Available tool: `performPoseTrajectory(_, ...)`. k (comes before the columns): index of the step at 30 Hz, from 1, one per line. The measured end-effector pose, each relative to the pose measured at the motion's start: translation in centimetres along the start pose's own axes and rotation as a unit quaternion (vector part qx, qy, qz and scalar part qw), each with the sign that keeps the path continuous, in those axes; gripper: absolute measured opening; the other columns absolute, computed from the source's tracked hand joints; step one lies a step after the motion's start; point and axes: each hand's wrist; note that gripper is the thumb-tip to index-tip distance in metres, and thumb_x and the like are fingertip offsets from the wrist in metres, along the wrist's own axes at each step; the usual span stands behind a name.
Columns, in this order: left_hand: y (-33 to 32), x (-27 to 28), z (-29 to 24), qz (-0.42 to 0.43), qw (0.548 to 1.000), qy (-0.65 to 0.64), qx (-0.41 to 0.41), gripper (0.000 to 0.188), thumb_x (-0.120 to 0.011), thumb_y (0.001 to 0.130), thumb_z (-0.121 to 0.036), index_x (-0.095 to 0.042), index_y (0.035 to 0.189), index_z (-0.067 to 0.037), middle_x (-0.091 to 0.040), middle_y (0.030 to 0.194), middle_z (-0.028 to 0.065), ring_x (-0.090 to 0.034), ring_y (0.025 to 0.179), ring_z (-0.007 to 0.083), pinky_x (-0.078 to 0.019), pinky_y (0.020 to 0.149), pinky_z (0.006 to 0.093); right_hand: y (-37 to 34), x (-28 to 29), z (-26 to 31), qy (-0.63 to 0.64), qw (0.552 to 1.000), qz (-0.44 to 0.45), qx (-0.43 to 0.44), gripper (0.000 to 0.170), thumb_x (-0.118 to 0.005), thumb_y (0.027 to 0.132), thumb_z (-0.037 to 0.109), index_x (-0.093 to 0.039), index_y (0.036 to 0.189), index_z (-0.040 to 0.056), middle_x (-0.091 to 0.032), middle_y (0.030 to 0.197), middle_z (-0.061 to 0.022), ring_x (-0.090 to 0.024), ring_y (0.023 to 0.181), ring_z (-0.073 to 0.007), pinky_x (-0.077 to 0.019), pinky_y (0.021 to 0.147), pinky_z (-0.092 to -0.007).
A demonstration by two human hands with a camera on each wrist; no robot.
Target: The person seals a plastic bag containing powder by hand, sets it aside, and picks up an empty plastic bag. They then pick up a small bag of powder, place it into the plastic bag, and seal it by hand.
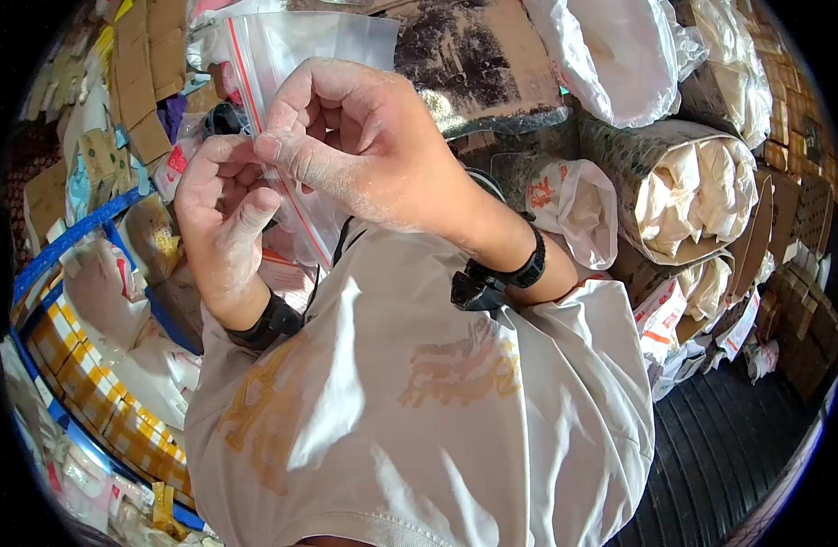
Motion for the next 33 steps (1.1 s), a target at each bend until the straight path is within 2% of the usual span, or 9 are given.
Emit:
performPoseTrajectory(4, 0.08, 0.02, 0.15, -0.001, 1.0, 0.001, 0.006, 0.036, -0.076, 0.082, 0.004, -0.057, 0.112, 0.007, -0.065, 0.108, 0.0135, -0.066, 0.1, 0.0172, -0.0574, 0.085, 0.0279, -0.01, 0.07, 0.15, 0.004, 1.0, -0.007, -0.013, 0.011, -0.069, 0.093, 0.008, -0.06, 0.095, 0.0016, -0.062, 0.085, 0.0022, -0.057, 0.077, -0.0023, -0.047, 0.066, -0.0196)
performPoseTrajectory(12, 0.48, -0.09, 0.16, 0.008, 1.0, 0.006, 0.001, 0.03, -0.07, 0.085, 0.004, -0.057, 0.112, 0.007, -0.065, 0.108, 0.0127, -0.065, 0.1, 0.0164, -0.0562, 0.084, 0.0266, 0.2, 0.28, -0.01, -0.005, 1.0, -0.014, -0.014, 0.012, -0.069, 0.093, 0.008, -0.058, 0.094, 0.0015, -0.062, 0.086, 0.0013, -0.058, 0.077, -0.003, -0.0482, 0.067, -0.02)
performPoseTrajectory(21, 0.37, -0.71, -0.1, -0.034, 0.998, 0.04, 0.018, 0.03, -0.07, 0.084, 0.003, -0.056, 0.11, 0.007, -0.064, 0.107, 0.0126, -0.065, 0.101, 0.0159, -0.0559, 0.084, 0.0273, 0.57, 0.46, -0.74, -0.044, 0.999, -0.016, 0.014, 0.013, -0.069, 0.092, 0.008, -0.058, 0.093, 0.0009, -0.063, 0.085, 0.0008, -0.059, 0.077, -0.0026, -0.0486, 0.066, -0.0197)
performPoseTrajectory(24, 0.46, -0.47, 0.06, -0.017, 0.999, 0.041, 0.001, 0.03, -0.069, 0.084, 0.003, -0.056, 0.11, 0.007, -0.064, 0.107, 0.0124, -0.065, 0.1, 0.0157, -0.0556, 0.085, 0.027, 0.6, 0.49, -0.82, -0.04, 0.999, -0.015, 0.014, 0.013, -0.068, 0.092, 0.008, -0.058, 0.093, 0.0008, -0.063, 0.085, 0.0005, -0.059, 0.077, -0.0028, -0.0491, 0.066, -0.0199)
performPoseTrajectory(33, 0.45, 0.12, 0.2, -0.006, 1.0, 0.025, 0.019, 0.03, -0.069, 0.086, 0.002, -0.056, 0.112, 0.008, -0.064, 0.108, 0.0122, -0.064, 0.099, 0.0145, -0.0543, 0.085, 0.0262, 0.58, 0.55, -0.67, -0.037, 0.999, -0.011, 0.006, 0.012, -0.067, 0.093, 0.007, -0.057, 0.094, 0.0007, -0.064, 0.086, -0.0005, -0.061, 0.079, -0.0035, -0.0503, 0.068, -0.0201)
Point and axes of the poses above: each hand's wrist, its own y-axis towards the middle knuckle, its own x-axis out of the back of the hand, z = x × y
